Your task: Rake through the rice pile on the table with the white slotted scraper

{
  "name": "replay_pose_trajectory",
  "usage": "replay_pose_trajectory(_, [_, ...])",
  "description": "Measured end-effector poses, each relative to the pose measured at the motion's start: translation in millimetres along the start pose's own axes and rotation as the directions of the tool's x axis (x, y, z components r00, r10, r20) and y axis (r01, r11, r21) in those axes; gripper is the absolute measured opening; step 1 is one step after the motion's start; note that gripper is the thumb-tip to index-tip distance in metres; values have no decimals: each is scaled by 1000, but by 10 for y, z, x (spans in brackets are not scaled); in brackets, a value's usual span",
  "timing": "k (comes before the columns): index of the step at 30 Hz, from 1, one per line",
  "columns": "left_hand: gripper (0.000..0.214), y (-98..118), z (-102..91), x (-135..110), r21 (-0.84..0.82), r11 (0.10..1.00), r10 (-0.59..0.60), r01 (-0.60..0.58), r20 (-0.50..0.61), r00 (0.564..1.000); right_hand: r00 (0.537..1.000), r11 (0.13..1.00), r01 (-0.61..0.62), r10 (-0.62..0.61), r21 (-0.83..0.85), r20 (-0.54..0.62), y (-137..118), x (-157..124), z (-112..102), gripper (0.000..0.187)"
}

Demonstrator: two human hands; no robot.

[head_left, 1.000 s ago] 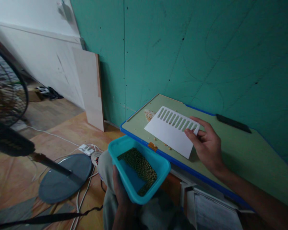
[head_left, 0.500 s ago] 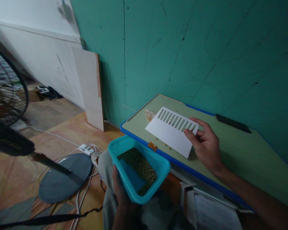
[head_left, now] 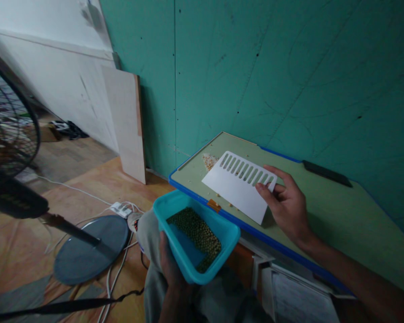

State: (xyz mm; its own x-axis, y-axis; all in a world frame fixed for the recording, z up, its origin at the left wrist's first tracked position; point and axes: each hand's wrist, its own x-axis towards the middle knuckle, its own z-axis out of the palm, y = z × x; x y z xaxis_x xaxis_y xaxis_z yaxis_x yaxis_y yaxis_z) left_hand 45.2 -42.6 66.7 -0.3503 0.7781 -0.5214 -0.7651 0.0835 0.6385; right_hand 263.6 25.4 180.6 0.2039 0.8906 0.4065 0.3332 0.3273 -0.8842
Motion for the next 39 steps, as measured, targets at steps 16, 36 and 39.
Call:
replay_pose_trajectory(16, [65,-38,10,7,-125,992,-36,18,-144,989,999,999,-19,21,46,-41,41,53,-17,67])
replay_pose_trajectory(36, [67,-78,-83,99,-113,992,-65,52,-116,991,997,999,-27,24,47,71,21,33,-6,67])
replay_pose_trajectory(39, [70,-60,-58,90,-154,983,-117,101,-96,989,998,999,-4,2,34,69,20,19,-11,66])
